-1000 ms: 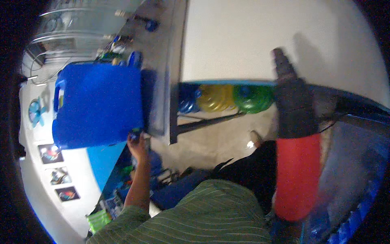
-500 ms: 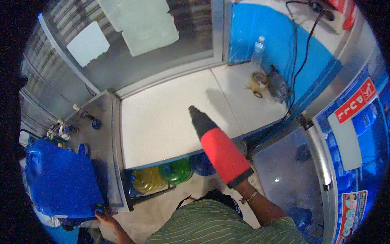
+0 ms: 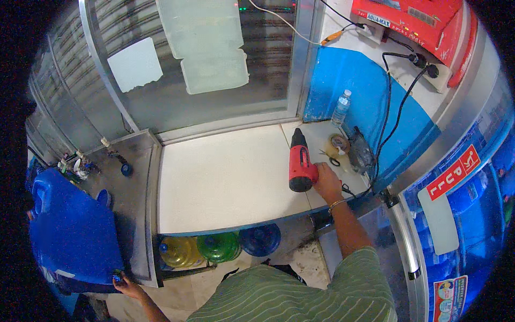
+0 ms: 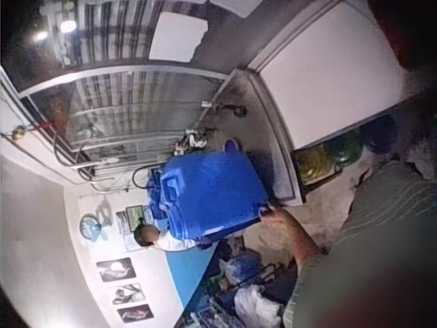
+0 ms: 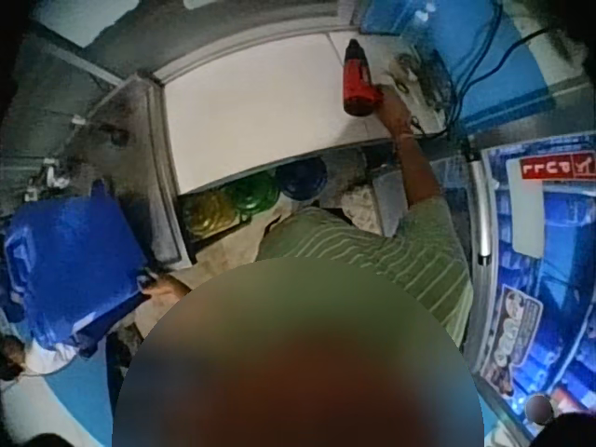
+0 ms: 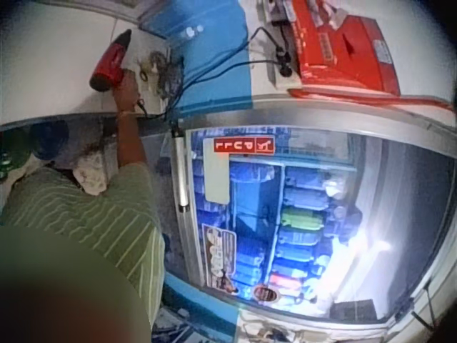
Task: The person handles large blue water containers, attaches spigots, and uses a red heat gun to seal the spigot area. They also move plastic bags and caps on the stainless steel counter while a coworker works nearby.
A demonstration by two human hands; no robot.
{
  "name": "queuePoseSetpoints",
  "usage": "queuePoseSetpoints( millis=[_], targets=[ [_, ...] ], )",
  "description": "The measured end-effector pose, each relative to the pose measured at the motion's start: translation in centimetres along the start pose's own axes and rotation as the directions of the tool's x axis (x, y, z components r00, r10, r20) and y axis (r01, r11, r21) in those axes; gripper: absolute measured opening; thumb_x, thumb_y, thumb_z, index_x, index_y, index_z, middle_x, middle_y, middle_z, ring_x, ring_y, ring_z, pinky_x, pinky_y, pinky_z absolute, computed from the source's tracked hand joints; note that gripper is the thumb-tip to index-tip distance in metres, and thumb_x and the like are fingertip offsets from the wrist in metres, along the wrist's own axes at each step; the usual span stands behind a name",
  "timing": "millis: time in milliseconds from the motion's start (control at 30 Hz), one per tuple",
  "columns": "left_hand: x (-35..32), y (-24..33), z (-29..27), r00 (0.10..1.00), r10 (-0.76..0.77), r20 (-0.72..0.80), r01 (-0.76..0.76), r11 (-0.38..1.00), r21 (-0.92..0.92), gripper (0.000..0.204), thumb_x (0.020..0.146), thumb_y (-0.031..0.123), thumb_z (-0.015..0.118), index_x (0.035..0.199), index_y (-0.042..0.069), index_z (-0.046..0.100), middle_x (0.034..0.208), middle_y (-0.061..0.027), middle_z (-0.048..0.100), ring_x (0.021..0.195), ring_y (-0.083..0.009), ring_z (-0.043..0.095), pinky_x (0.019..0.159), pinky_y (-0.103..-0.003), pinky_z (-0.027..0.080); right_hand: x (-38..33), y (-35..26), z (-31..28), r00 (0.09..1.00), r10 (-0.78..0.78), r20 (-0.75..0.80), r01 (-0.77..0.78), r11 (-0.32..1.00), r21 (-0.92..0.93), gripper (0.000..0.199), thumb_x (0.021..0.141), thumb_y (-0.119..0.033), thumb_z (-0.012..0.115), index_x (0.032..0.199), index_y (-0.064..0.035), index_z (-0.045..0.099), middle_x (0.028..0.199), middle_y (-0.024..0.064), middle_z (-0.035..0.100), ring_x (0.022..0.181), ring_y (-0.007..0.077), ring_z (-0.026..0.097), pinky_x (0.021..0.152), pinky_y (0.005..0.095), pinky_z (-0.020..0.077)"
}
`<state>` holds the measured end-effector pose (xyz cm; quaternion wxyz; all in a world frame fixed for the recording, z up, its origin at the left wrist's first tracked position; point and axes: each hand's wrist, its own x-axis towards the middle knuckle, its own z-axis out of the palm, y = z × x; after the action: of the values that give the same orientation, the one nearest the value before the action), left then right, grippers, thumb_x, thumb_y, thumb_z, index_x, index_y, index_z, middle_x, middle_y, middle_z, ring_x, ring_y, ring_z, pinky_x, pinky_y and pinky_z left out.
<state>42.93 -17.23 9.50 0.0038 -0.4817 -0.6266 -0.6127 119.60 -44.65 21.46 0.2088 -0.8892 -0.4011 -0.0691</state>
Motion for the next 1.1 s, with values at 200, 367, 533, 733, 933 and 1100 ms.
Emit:
queuePoseSetpoints(
  millis=[200, 367, 533, 733, 933, 1100],
  targets=[
    [-0.3, 1.3, 0.5, 1.0, 0.03, -0.01, -0.029, 0.995, 0.097, 0.049, 0.083, 0.017, 0.074, 0.123, 0.001, 0.05, 0.118, -0.0197, 0.057, 0.104, -0.0303, 0.056, 0.089, -0.04, 0.048, 2.0, 2.0, 1.0, 0.999, -0.021, -0.028, 0.02, 0.998, -0.06, 0.057, 0.068, -0.012, 0.076, 0.12, -0.0089, 0.052, 0.112, 0.0127, 0.055, 0.101, 0.0341, 0.059, 0.085, 0.0422, 0.0497],
    [2.1, -5.3, -1.4, 0.989, 0.133, 0.059, -0.131, 0.991, -0.036, 0.044, 0.082, 0.003, 0.069, 0.122, 0.002, 0.051, 0.114, -0.0192, 0.059, 0.1, -0.0277, 0.058, 0.088, -0.039, 0.049, 3.5, 3.8, 2.2, 1.0, 0.011, 0.026, -0.009, 0.998, -0.062, 0.058, 0.069, -0.014, 0.076, 0.121, -0.009, 0.051, 0.116, 0.0133, 0.055, 0.107, 0.035, 0.057, 0.089, 0.0429, 0.0477],
    [2.7, -5.4, -2.4, 0.974, -0.069, 0.218, 0.02, 0.976, 0.218, 0.043, 0.081, -0.007, 0.063, 0.121, 0.007, 0.051, 0.113, -0.016, 0.06, 0.1, -0.0252, 0.058, 0.09, -0.038, 0.048, 3.6, 5.2, 1.5, 0.997, 0.021, 0.076, -0.017, 0.998, -0.059, 0.057, 0.07, -0.014, 0.075, 0.121, -0.0085, 0.051, 0.12, 0.0143, 0.055, 0.11, 0.0364, 0.055, 0.093, 0.0443, 0.0454],
    [1.5, -4.2, -2.5, 0.976, -0.049, 0.212, 0.045, 0.999, 0.025, 0.04, 0.085, -0.002, 0.063, 0.122, 0.007, 0.051, 0.11, -0.0149, 0.063, 0.102, -0.0235, 0.06, 0.09, -0.035, 0.048, 4.1, 7.1, 2.4, 0.992, -0.047, 0.115, 0.055, 0.996, -0.067, 0.06, 0.07, -0.013, 0.076, 0.123, -0.0074, 0.048, 0.118, 0.0169, 0.053, 0.111, 0.0369, 0.054, 0.094, 0.0442, 0.0452],
    [0.0, -1.0, -1.2, 0.985, -0.082, 0.151, 0.083, 0.997, 0.0, 0.035, 0.09, 0.004, 0.062, 0.123, 0.008, 0.05, 0.114, -0.0153, 0.061, 0.099, -0.0226, 0.059, 0.086, -0.034, 0.049, 4.1, 6.3, 1.9, 0.985, -0.106, 0.137, 0.113, 0.993, -0.039, 0.06, 0.071, -0.009, 0.075, 0.123, -0.0055, 0.046, 0.12, 0.0187, 0.05, 0.112, 0.0391, 0.05, 0.094, 0.0462, 0.0431],
    [-0.9, 1.9, -0.6, 0.969, -0.176, 0.175, 0.171, 0.984, 0.04, 0.041, 0.088, 0.003, 0.062, 0.126, 0.005, 0.047, 0.118, -0.0172, 0.057, 0.103, -0.0262, 0.059, 0.086, -0.036, 0.05, 3.9, 7.9, 2.1, 0.987, -0.039, 0.157, 0.057, 0.992, -0.115, 0.064, 0.071, -0.009, 0.074, 0.128, -0.0069, 0.044, 0.124, 0.0184, 0.05, 0.115, 0.0389, 0.049, 0.095, 0.0485, 0.041]
  ],
)
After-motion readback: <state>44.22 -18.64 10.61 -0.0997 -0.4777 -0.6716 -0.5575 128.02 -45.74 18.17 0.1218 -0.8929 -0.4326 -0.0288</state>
